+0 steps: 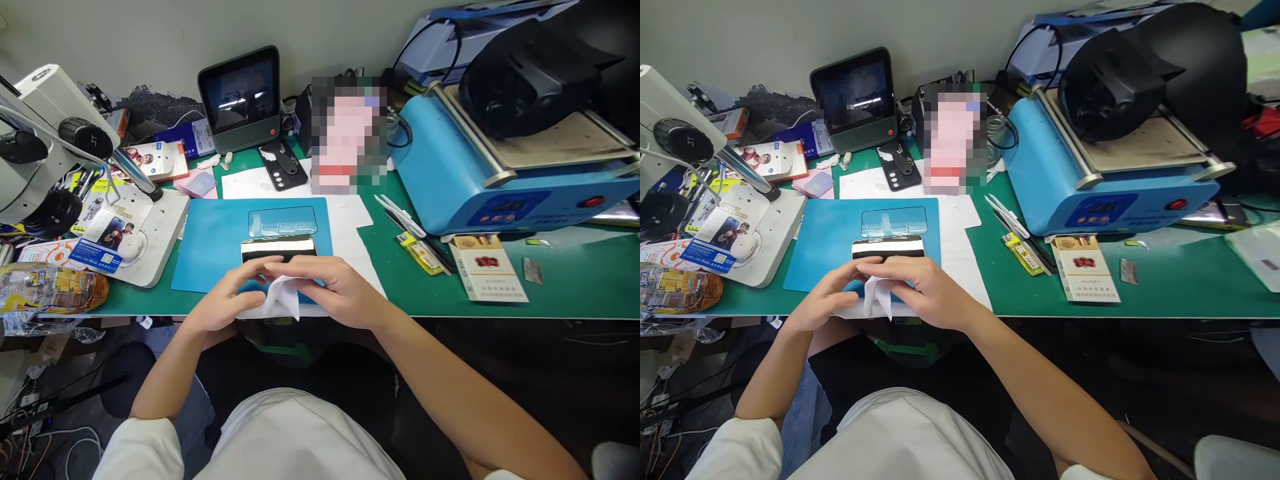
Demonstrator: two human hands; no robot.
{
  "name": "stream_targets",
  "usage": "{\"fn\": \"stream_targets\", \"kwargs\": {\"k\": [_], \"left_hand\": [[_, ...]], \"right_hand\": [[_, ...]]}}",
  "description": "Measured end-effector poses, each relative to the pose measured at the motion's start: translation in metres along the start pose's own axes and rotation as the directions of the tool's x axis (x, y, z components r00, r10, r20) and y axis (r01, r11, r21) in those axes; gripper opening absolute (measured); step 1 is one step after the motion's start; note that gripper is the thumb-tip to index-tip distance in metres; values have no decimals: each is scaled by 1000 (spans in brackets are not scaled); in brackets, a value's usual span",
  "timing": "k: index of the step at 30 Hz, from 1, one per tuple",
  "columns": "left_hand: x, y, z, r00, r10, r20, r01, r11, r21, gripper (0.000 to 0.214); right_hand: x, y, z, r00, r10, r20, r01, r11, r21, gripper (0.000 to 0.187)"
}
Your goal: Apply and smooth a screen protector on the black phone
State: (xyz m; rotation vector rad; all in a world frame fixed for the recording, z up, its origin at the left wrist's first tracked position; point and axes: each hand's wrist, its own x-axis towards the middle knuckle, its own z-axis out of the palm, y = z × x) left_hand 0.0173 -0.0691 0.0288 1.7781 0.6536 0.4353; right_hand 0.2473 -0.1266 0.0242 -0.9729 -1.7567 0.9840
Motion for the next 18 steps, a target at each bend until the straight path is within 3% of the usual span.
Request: {"fn": "stream_targets", "kwargs": {"k": [4, 6, 8, 11, 15, 18], "left_hand": [[4, 4, 11, 993, -102, -66, 104, 994, 24, 32], [5, 7, 14, 991, -98, -92, 104, 993, 54, 18], [4, 9, 14, 992, -64, -112, 73, 994, 78, 20], [-3, 9, 13, 993, -44, -108, 46, 999, 19, 20], [-18, 6, 23, 986, -169, 16, 168, 960, -222, 28], [-25, 3, 35, 977, -200, 80, 215, 920, -329, 28]], "right_hand": [[-8, -2, -3, 983, 145, -109, -150, 988, -38, 33], [-12, -3, -4, 967, 210, -143, -219, 975, -46, 29], [-15, -3, -3, 959, 244, -147, -253, 967, -44, 25], [-18, -2, 0, 972, 206, -111, -211, 977, -29, 23], [-25, -1, 10, 999, 37, -1, -37, 999, 1, 32], [-30, -3, 15, 998, 29, 48, -30, 999, 22, 36]]}}
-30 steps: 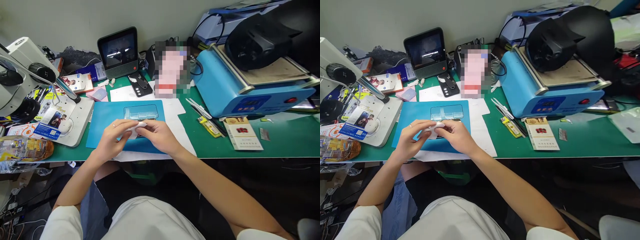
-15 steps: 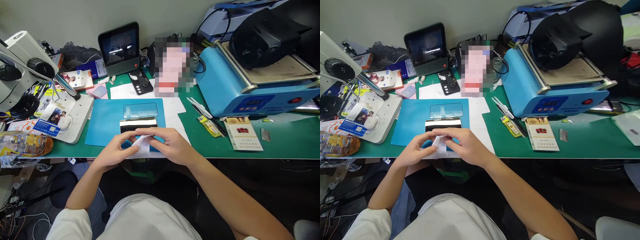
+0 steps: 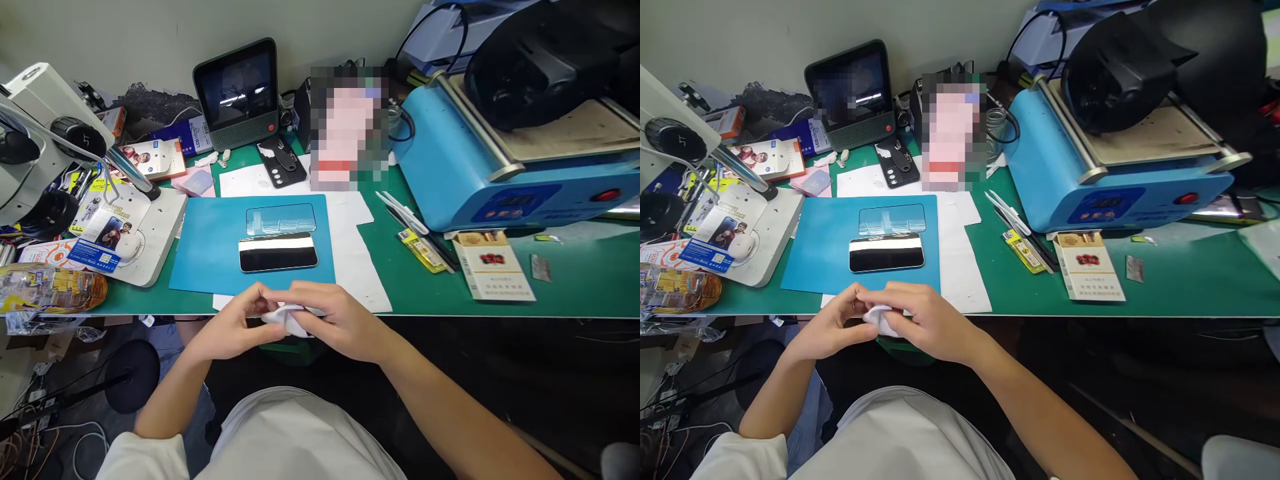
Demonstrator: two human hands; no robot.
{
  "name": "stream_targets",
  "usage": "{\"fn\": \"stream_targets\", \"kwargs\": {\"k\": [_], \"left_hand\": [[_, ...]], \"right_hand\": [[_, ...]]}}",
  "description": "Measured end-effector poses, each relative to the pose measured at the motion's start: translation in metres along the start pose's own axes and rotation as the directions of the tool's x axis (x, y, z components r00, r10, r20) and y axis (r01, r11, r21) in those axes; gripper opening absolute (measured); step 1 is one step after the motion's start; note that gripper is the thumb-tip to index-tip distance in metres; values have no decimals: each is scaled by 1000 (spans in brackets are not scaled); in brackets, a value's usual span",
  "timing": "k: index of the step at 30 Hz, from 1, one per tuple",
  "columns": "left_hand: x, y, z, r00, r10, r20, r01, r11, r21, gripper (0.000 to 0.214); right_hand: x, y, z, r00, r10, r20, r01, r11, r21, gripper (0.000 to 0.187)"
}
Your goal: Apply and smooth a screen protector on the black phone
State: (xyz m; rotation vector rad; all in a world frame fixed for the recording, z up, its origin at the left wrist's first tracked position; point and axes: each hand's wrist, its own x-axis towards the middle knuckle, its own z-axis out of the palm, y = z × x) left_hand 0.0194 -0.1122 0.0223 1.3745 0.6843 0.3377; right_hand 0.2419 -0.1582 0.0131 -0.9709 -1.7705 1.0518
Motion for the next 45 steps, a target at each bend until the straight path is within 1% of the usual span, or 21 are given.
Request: {"fn": "stream_targets", "kwargs": {"k": [3, 7, 9, 12, 14, 16, 18, 20, 21, 23, 25, 26, 27, 29, 31, 32, 34, 36, 39, 42, 45], "left_hand": [[0, -4, 7, 1000, -2, -30, 3, 999, 34, 32], [3, -2, 0, 983, 21, -181, -12, 999, 50, 32], [4, -1, -7, 957, 70, -281, -38, 992, 118, 27], [5, 1, -19, 891, 183, -415, -43, 945, 325, 18], [9, 3, -26, 848, 267, -457, -44, 896, 442, 14], [17, 6, -34, 826, 318, -465, -30, 849, 527, 13], [30, 9, -43, 820, 339, -461, 11, 797, 604, 14], [42, 12, -52, 819, 348, -456, 78, 720, 689, 13], [47, 13, -56, 813, 363, -455, 114, 667, 736, 15], [50, 14, -57, 781, 441, -442, 170, 531, 830, 25], [45, 10, -49, 746, 552, -373, 170, 384, 908, 32], [40, 7, -42, 738, 598, -313, 144, 313, 939, 34], [35, 3, -33, 762, 603, -237, 98, 254, 962, 35], [29, -7, -15, 841, 535, -83, -3, 159, 987, 42], [30, -17, -1, 890, 453, -46, -3, 108, 994, 52], [32, -20, 2, 906, 420, -50, 12, 93, 996, 57], [40, -24, 4, 925, 371, -78, 52, 79, 996, 65], [49, -22, 1, 938, 332, -100, 79, 78, 994, 71], [62, -13, 1, 953, 274, -126, 103, 98, 990, 78], [75, -8, 14, 964, 240, -114, 84, 131, 988, 83], [88, -9, 35, 970, 239, -52, 20, 136, 990, 86]], "right_hand": [[-3, 0, 1, 993, 114, -6, -114, 993, 30, 36], [1, 3, 0, 949, 315, -35, -312, 948, 71, 34], [4, 5, 0, 933, 359, -39, -355, 932, 79, 36], [10, 7, 0, 928, 369, -54, -365, 929, 65, 38], [16, 8, 0, 929, 358, -88, -359, 933, 12, 39], [26, 10, 0, 931, 345, -119, -354, 933, -67, 41], [39, 14, 0, 936, 321, -142, -344, 921, -182, 42], [51, 20, -1, 946, 265, -188, -315, 887, -337, 43], [55, 24, -2, 950, 219, -224, -296, 859, -418, 43], [56, 30, -2, 949, 97, -301, -253, 803, -539, 41], [47, 34, -2, 935, -30, -352, -196, 786, -586, 38], [39, 35, -1, 926, -86, -368, -161, 792, -589, 36], [31, 35, 1, 916, -128, -379, -128, 803, -582, 34], [15, 32, 7, 899, -175, -402, -93, 820, -565, 29], [4, 29, 15, 894, -190, -407, -76, 829, -554, 27], [1, 28, 18, 895, -198, -400, -62, 832, -552, 26], [-3, 27, 20, 895, -226, -385, -26, 834, -551, 26], [-8, 28, 15, 885, -229, -406, -32, 839, -544, 25], [-20, 34, -1, 850, -122, -513, -168, 859, -484, 25], [-31, 41, -13, 800, -13, -600, -275, 881, -386, 25], [-35, 44, -14, 780, 8, -626, -277, 901, -333, 26]]}}
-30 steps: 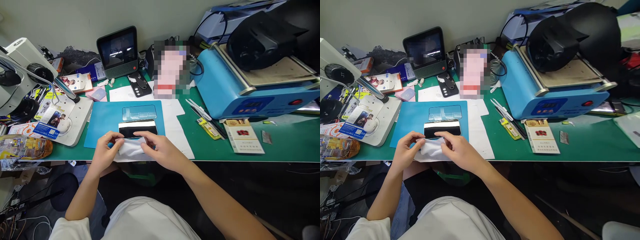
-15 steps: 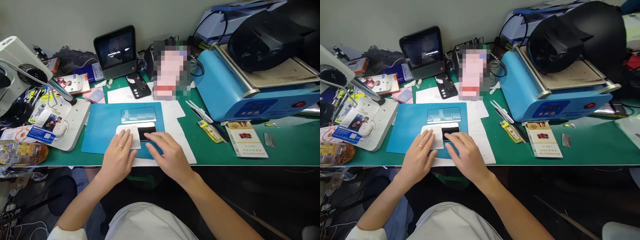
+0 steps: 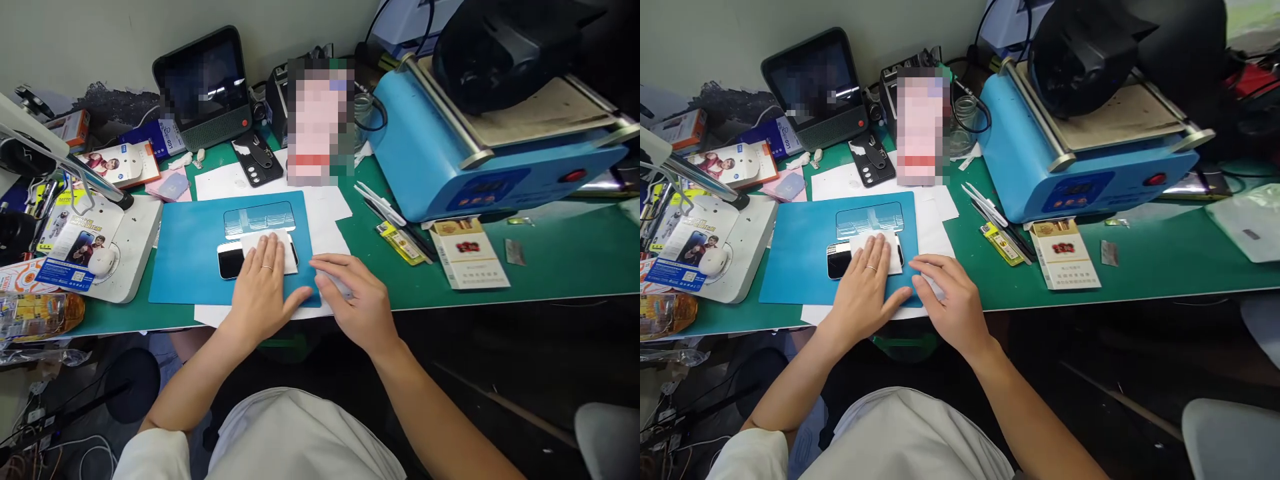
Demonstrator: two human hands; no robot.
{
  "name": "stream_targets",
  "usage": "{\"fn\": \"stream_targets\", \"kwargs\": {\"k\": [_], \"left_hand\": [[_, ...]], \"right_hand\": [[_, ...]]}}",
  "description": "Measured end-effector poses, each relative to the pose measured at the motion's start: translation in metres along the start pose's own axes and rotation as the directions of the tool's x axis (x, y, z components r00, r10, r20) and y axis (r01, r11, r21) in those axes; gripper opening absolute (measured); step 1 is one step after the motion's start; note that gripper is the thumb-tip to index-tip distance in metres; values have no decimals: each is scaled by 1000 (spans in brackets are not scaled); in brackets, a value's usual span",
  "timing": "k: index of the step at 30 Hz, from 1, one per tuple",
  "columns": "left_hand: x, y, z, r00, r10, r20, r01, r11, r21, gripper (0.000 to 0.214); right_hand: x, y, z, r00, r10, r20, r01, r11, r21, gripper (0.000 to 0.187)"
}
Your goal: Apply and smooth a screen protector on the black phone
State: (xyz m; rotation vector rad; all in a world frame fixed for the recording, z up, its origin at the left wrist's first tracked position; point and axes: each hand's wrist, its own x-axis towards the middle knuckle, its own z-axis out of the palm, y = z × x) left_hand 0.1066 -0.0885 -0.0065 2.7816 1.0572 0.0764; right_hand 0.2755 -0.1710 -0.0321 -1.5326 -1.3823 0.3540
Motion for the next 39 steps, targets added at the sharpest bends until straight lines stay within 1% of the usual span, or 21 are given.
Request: {"fn": "stream_targets", "kwargs": {"k": [3, 5, 7, 9, 12, 17, 19, 21, 23, 25, 28, 30, 32, 35, 37, 39], "left_hand": [[2, 15, 6, 999, 44, 3, -44, 999, 22, 84], [-4, 19, 6, 999, 53, 3, -53, 998, 41, 80], [-13, 18, 2, 998, 57, 6, -58, 997, 50, 77], [-22, 12, -2, 998, 59, 10, -60, 997, 56, 73], [-35, -2, -9, 999, 34, 2, -34, 997, 74, 69], [-59, -34, -16, 993, -104, -57, 110, 988, 112, 66], [-69, -42, -18, 987, -146, -72, 154, 979, 131, 67], [-72, -44, -18, 979, -184, -91, 196, 970, 145, 67], [-68, -43, -17, 972, -207, -112, 222, 963, 151, 67], [-58, -40, -14, 970, -212, -122, 228, 962, 148, 68], [-43, -33, -9, 971, -199, -132, 218, 966, 141, 71], [-40, -26, -6, 977, -170, -128, 187, 973, 136, 73], [-42, -17, -5, 987, -127, -102, 140, 982, 125, 75], [-41, -4, -3, 995, -77, -64, 84, 990, 114, 76], [-31, 4, 0, 997, -51, -58, 57, 992, 114, 78], [-16, 10, 4, 998, -24, -55, 30, 994, 109, 82]], "right_hand": [[0, 0, 2, 1000, -20, 1, 19, 1000, 8, 25], [0, 0, 1, 999, -31, 12, 31, 999, 7, 25], [0, 0, 0, 999, -29, 21, 29, 1000, 9, 25], [0, 1, -1, 999, -21, 25, 21, 1000, 14, 25], [0, 2, -1, 999, -6, 49, 4, 1000, 28, 26], [2, 2, -2, 981, 46, 191, -52, 998, 30, 32], [2, 2, -3, 973, 54, 223, -64, 997, 36, 33], [2, 3, -3, 969, 54, 239, -62, 998, 28, 34], [1, 4, -1, 966, 42, 256, -42, 999, -2, 37], [0, 4, 4, 960, 15, 278, -1, 999, -51, 43], [0, 4, 8, 955, 0, 297, 45, 989, -143, 60], [1, 3, 7, 946, 5, 323, 52, 985, -166, 72], [2, 3, 1, 920, -10, 391, 61, 991, -117, 80], [5, 5, -10, 874, -59, 482, 64, 998, 6, 87], [7, 7, -16, 867, -72, 493, 47, 997, 61, 92], [8, 8, -18, 867, -76, 493, 28, 994, 105, 96]]}}
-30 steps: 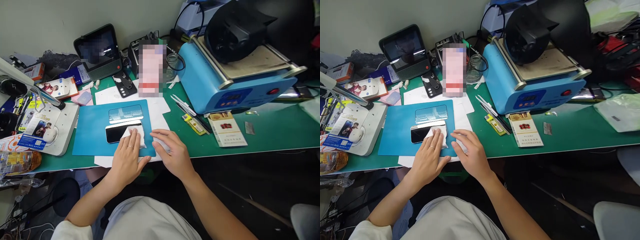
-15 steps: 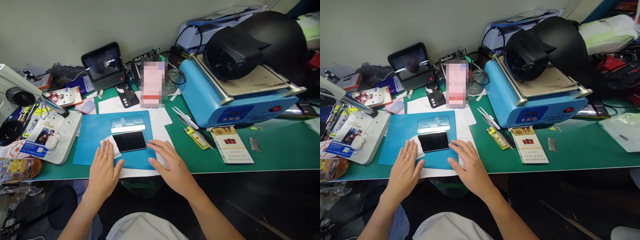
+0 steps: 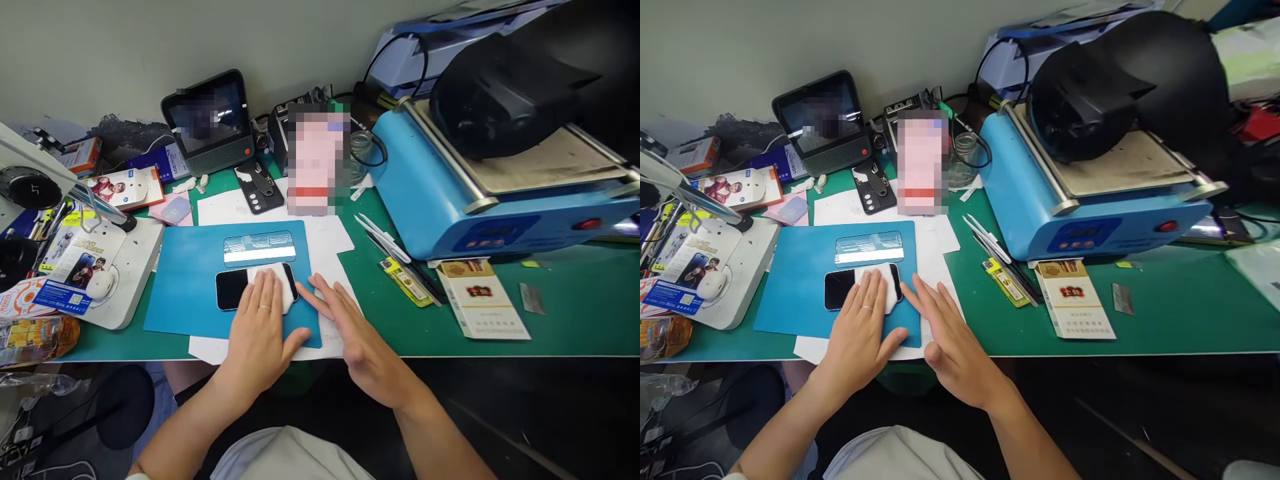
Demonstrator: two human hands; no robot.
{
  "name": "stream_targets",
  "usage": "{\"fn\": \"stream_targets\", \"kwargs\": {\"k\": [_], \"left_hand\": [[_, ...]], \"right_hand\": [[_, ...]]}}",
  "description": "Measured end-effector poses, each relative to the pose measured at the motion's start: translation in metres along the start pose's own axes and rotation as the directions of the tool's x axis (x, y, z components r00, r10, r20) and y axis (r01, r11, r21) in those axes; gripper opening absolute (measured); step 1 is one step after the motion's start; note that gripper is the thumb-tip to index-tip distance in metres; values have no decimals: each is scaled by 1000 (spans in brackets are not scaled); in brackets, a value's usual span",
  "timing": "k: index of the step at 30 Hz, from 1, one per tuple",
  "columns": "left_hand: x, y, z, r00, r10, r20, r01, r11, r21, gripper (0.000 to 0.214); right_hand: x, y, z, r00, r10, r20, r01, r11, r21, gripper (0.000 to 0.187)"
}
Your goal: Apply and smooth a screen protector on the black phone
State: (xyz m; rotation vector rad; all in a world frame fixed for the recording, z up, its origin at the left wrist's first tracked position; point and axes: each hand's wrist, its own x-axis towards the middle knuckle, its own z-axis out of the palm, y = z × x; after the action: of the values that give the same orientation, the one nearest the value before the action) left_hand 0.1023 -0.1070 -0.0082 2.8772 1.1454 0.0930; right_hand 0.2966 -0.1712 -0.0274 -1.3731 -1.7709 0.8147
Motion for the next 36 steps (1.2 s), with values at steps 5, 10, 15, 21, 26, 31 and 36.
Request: {"fn": "stream_targets", "kwargs": {"k": [5, 10, 15, 21, 26, 31, 36], "left_hand": [[23, 9, 4, 998, 60, 15, -60, 998, -5, 95], [-6, -13, -8, 998, 55, 23, -56, 997, 46, 86], [-44, -44, -18, 995, -105, 1, 103, 985, 137, 77], [-27, -54, -15, 984, -179, -6, 179, 976, 128, 78], [-8, -40, -2, 994, -102, -30, 104, 993, 54, 90], [13, -13, 9, 1000, 7, 10, -7, 1000, 5, 98], [25, 5, 12, 999, 52, 13, -52, 999, -15, 91]], "right_hand": [[1, 1, 3, 997, 0, -75, 4, 999, 49, 93], [2, -1, 10, 990, 26, -140, -25, 1000, 12, 85], [1, 0, 17, 990, -2, -140, -17, 991, -133, 81], [5, 1, 29, 980, -79, -185, 20, 953, -303, 80], [6, -1, 32, 971, -113, -213, 31, 934, -356, 82], [6, 0, 32, 970, -102, -223, 25, 945, -326, 84], [4, 1, 29, 970, -67, -235, 4, 965, -261, 86]]}}
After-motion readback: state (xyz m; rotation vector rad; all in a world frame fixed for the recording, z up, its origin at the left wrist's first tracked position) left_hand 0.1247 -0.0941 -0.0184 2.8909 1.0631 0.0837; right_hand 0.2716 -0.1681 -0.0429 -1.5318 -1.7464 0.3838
